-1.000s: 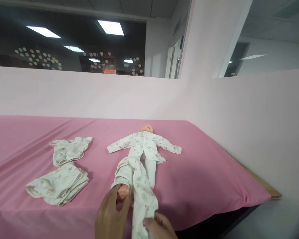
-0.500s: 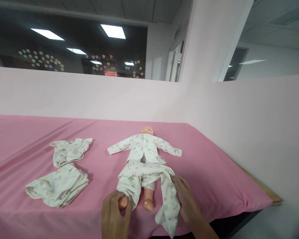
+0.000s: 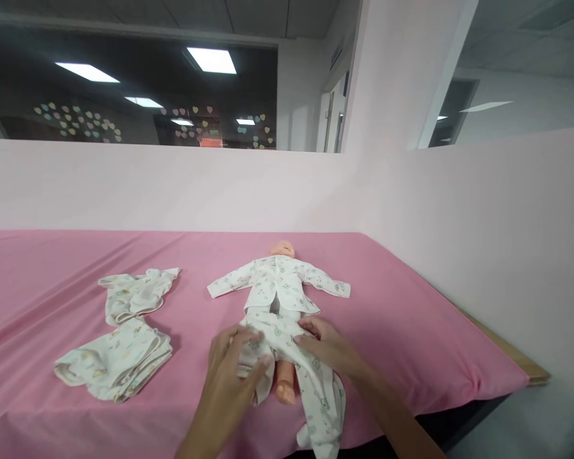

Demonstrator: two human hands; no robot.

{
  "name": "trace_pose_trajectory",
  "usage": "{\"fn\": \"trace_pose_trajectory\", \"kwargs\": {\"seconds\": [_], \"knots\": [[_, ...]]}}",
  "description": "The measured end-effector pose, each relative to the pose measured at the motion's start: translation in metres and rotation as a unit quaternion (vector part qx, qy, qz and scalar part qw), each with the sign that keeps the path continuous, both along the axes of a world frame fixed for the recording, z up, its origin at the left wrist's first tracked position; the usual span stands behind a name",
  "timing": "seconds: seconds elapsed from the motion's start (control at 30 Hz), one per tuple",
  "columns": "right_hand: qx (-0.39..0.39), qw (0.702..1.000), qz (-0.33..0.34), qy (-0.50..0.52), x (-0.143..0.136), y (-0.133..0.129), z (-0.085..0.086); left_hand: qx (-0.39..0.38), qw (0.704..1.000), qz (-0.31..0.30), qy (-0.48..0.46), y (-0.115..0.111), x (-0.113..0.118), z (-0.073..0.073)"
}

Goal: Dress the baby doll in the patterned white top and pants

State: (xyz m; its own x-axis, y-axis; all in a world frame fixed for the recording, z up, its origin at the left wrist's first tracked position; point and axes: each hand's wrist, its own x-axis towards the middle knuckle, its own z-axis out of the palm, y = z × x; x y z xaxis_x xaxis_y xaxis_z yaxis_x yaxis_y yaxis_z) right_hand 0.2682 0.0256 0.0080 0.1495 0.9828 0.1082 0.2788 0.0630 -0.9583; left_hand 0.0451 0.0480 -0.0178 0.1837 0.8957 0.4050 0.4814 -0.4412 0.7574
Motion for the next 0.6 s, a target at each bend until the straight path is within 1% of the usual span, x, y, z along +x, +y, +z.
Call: {"fn": "trace_pose_trajectory", "kwargs": {"seconds": [0.07, 0.13, 0.17, 0.23, 0.27, 0.33, 0.43, 0.53, 0.6], "knots": [[-0.015, 0.999, 0.029, -0.009, 0.000, 0.006, 0.004, 0.008, 0.998, -0.066, 0.009, 0.021, 0.007, 0.027], [-0.050, 0.997, 0.057, -0.015, 0.004, 0.013, 0.009, -0.021, 0.988, -0.150, 0.032, 0.045, 0.019, 0.049], [-0.059, 0.996, 0.072, -0.013, 0.008, 0.017, 0.012, -0.055, 0.976, -0.206, 0.049, 0.057, 0.025, 0.058], [-0.048, 0.994, 0.098, 0.009, 0.015, 0.024, 0.021, -0.167, 0.933, -0.311, 0.063, 0.079, 0.037, 0.070], [-0.033, 0.993, 0.109, 0.025, 0.018, 0.027, 0.026, -0.224, 0.908, -0.351, 0.049, 0.089, 0.041, 0.074], [-0.011, 0.989, 0.138, 0.047, 0.021, 0.031, 0.039, -0.321, 0.858, -0.402, -0.012, 0.104, 0.048, 0.078], [0.006, 0.983, 0.184, 0.029, 0.017, 0.033, 0.058, -0.397, 0.800, -0.440, -0.093, 0.116, 0.050, 0.079], [0.025, 0.975, 0.218, -0.025, 0.007, 0.033, 0.074, -0.442, 0.771, -0.450, -0.091, 0.120, 0.046, 0.080], [0.022, 0.968, 0.239, -0.068, 0.002, 0.034, 0.083, -0.459, 0.767, -0.442, -0.077, 0.120, 0.041, 0.081]]}}
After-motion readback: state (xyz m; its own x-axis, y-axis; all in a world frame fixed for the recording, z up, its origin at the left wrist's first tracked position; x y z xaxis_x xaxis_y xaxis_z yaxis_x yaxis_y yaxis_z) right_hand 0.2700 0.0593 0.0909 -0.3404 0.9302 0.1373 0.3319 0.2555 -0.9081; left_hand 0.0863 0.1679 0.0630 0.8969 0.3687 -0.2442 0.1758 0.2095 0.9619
